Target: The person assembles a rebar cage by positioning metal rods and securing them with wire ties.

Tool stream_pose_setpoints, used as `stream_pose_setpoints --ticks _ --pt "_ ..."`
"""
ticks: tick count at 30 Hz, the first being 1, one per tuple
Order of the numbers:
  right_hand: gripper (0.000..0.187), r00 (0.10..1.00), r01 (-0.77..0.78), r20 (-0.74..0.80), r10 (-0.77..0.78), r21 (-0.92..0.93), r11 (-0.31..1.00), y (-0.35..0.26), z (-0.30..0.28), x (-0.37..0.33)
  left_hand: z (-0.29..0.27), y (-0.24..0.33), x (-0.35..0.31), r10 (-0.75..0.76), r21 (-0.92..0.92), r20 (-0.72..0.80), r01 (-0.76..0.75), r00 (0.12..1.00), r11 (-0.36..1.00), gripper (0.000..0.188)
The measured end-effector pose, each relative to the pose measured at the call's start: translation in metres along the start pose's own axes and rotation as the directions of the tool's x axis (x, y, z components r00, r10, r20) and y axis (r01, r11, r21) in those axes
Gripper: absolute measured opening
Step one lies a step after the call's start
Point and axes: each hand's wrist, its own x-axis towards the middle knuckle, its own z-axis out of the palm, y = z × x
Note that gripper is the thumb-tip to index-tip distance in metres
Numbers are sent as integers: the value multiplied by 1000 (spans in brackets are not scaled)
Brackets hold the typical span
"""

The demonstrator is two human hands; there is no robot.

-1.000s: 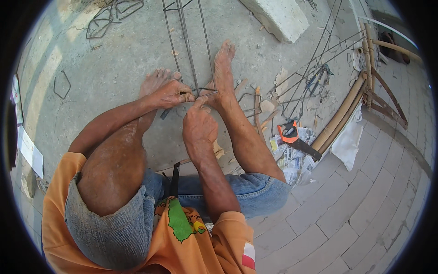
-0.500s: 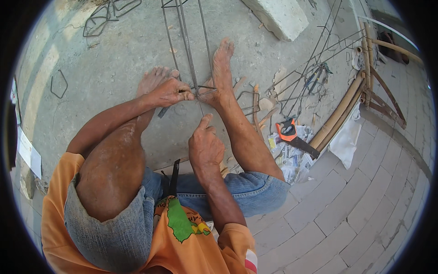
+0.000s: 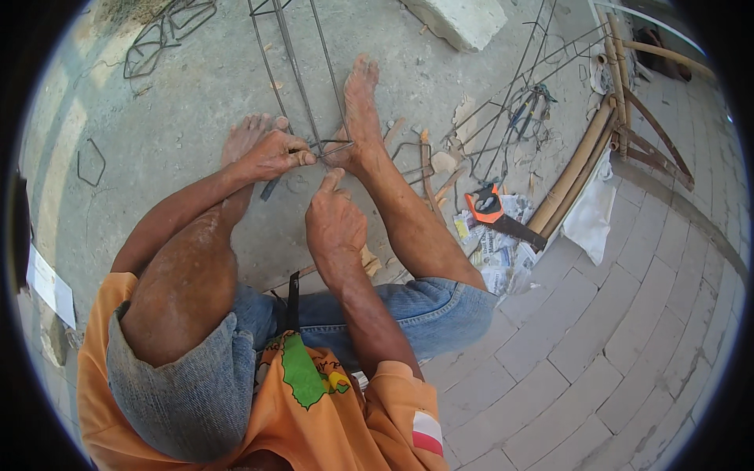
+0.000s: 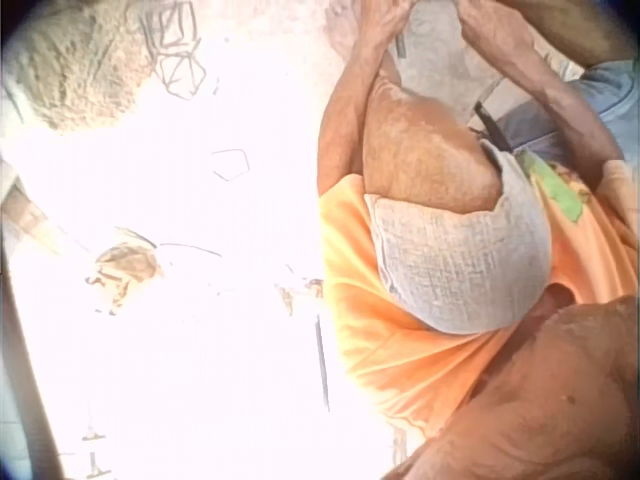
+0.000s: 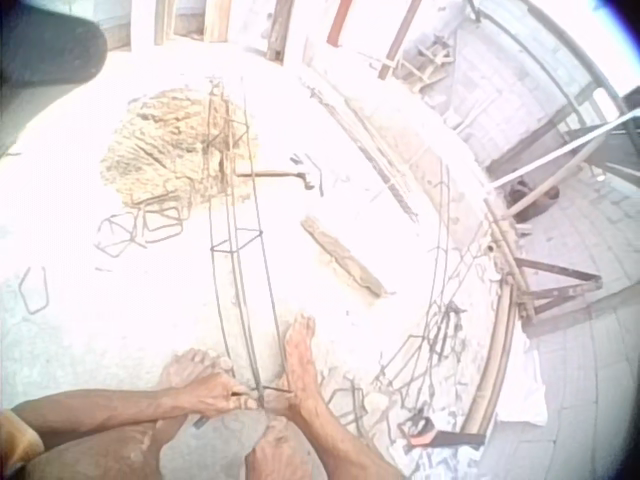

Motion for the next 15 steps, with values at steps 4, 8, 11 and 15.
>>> stream_pose_setpoints --ticks 4,8,11,15 --pt "48 997 1 79 -1 -1 1000 0 0 -7 -1 5 -7 1 -21 -23 -2 1000 1000 48" --pt "47 996 55 -72 -54 12 998 -8 15 7 -6 0 -7 -48 -46 -1 48 999 998 50" --pt "47 995 13 101 -9 -43 999 5 3 -27 -9 -6 -1 -31 2 -22 31 999 1000 49" --pt "47 998 16 -58 -15 11 1000 -9 9 9 -1 0 -4 -7 -7 -27 7 1000 1000 44"
